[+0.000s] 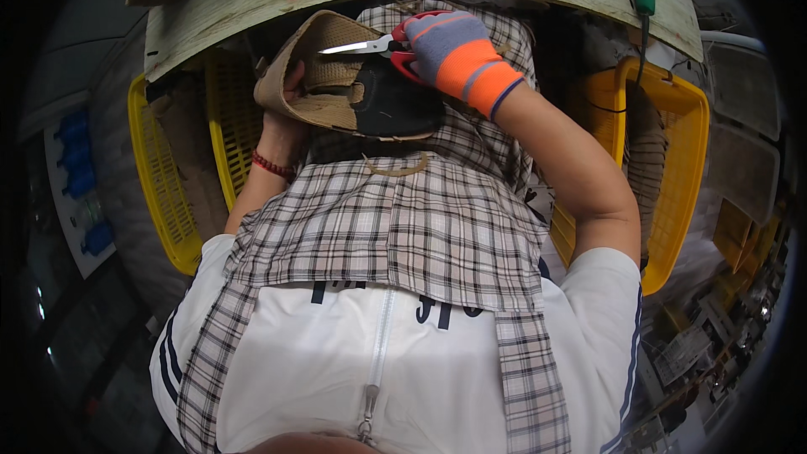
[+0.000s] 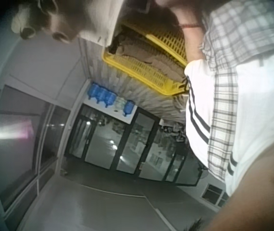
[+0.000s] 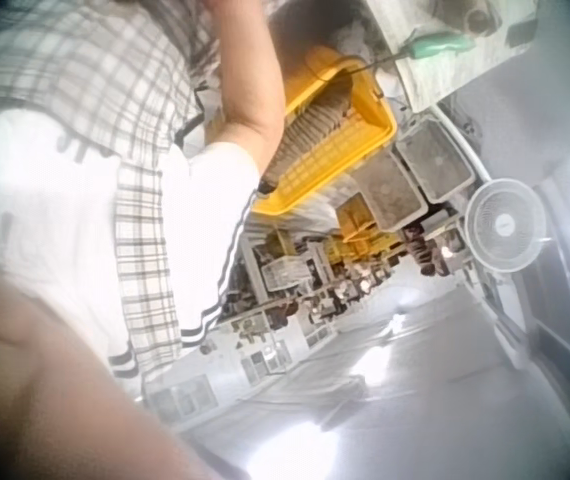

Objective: The person uses a green rotary tool to trim excess material from the edges of several brown shoe uppers. They rotate each upper to access different sides and then use scissors to trim the interior lining of one upper.

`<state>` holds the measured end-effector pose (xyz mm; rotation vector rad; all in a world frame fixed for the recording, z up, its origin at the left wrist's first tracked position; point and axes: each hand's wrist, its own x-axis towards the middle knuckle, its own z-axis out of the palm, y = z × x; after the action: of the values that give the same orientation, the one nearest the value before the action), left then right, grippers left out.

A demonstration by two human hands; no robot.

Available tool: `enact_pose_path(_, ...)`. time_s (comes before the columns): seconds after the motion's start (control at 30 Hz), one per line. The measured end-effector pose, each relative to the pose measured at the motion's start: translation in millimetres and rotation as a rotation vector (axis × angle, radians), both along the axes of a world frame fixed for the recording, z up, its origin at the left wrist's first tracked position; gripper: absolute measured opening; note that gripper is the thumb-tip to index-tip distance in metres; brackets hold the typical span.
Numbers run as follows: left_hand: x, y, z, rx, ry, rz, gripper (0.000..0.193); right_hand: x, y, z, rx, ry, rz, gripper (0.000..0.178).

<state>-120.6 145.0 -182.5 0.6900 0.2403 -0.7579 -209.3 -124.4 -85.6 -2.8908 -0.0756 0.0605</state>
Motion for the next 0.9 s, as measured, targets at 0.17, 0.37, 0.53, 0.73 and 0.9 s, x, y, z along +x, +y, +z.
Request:
enact_pose_path(0.17, 1, -5, 5, 0.018, -0.076, -0.009, 0.039, 6, 1, 1, -0.012, -0.069, 0.069, 0.030)
enact_pose_path(0.37, 0, -4, 9, 0.019, -0.052, -0.020, 0.037, 8, 4, -2, -0.055, 0.034, 0.075, 0.030)
enact_pose_path(0.53, 0, -4, 7, -0.043, -0.006, -0.001, 0.037, -2, -2, -7, 0.036, 0.042, 0.001, 0.028)
enact_pose_path(0.73, 2, 0, 2, -0.005, 0.015, -0.007, 0.037, 4, 1, 5, -0.018, -0.077, 0.076, 0.031)
enact_pose_path(0.9, 2, -2, 7, -0.030, -0.043, -0.035, 0.037, 8, 4, 10, -0.042, 0.055, 0.069, 0.030)
